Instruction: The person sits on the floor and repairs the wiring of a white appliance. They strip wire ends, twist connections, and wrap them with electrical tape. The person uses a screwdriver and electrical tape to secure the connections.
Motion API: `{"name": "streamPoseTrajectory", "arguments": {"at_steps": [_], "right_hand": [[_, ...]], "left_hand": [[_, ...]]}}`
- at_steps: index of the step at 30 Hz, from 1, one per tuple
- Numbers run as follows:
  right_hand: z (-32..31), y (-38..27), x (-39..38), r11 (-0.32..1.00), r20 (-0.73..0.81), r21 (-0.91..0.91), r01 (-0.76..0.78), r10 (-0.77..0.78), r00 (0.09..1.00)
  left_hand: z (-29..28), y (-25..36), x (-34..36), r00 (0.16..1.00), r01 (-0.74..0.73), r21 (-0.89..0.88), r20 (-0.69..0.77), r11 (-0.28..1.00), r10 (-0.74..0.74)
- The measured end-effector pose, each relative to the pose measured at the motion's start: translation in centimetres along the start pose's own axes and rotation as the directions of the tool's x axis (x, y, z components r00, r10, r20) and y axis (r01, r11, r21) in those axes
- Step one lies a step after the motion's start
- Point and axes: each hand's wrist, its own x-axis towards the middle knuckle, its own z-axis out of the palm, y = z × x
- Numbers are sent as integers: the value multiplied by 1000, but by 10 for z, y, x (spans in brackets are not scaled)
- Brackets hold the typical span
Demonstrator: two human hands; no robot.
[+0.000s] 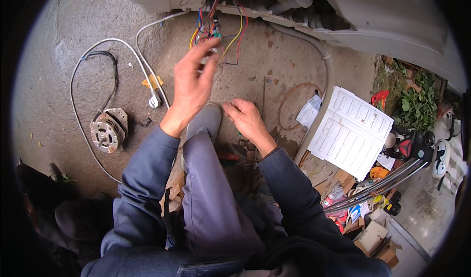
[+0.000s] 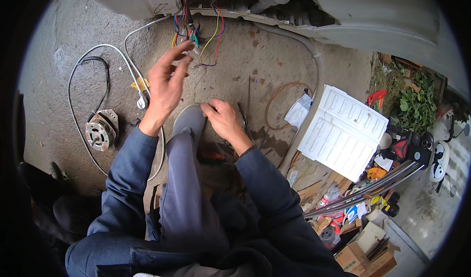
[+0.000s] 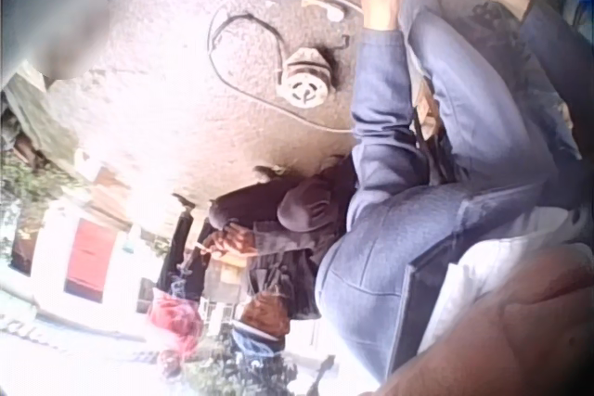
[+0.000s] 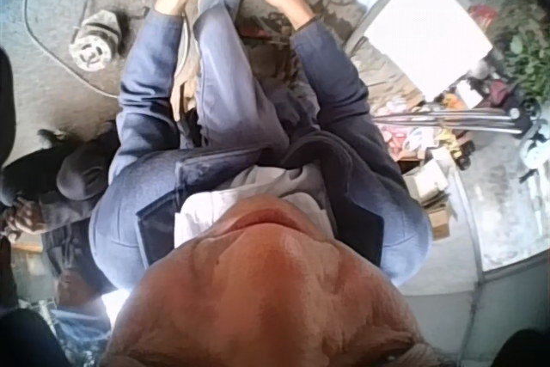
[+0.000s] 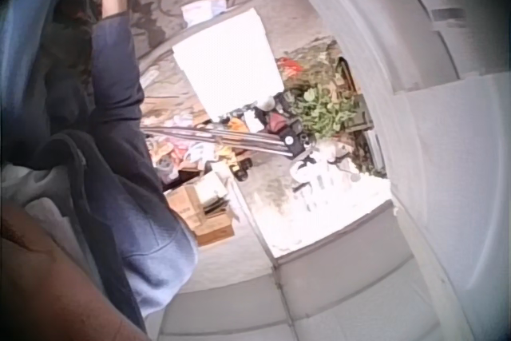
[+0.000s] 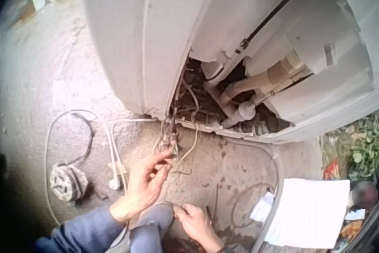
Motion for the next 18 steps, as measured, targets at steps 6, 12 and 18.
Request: {"name": "streamPoseTrajectory", "arguments": {"at_steps": [6, 12, 18], "right_hand": [[3, 25, 18, 972, -155, 228, -55, 92, 984], [-14, -16, 43, 961, -393, 1, 278, -255, 883], [-25, -21, 78, 929, -242, -179, 324, -361, 900]], "left_hand": [[-33, -50, -8, 904, 362, -242, -146, 900, -403], [-22, -57, -15, 986, 164, 136, -23, 977, -162], [-1, -39, 11, 958, 10, 344, 267, 939, -107]]}}
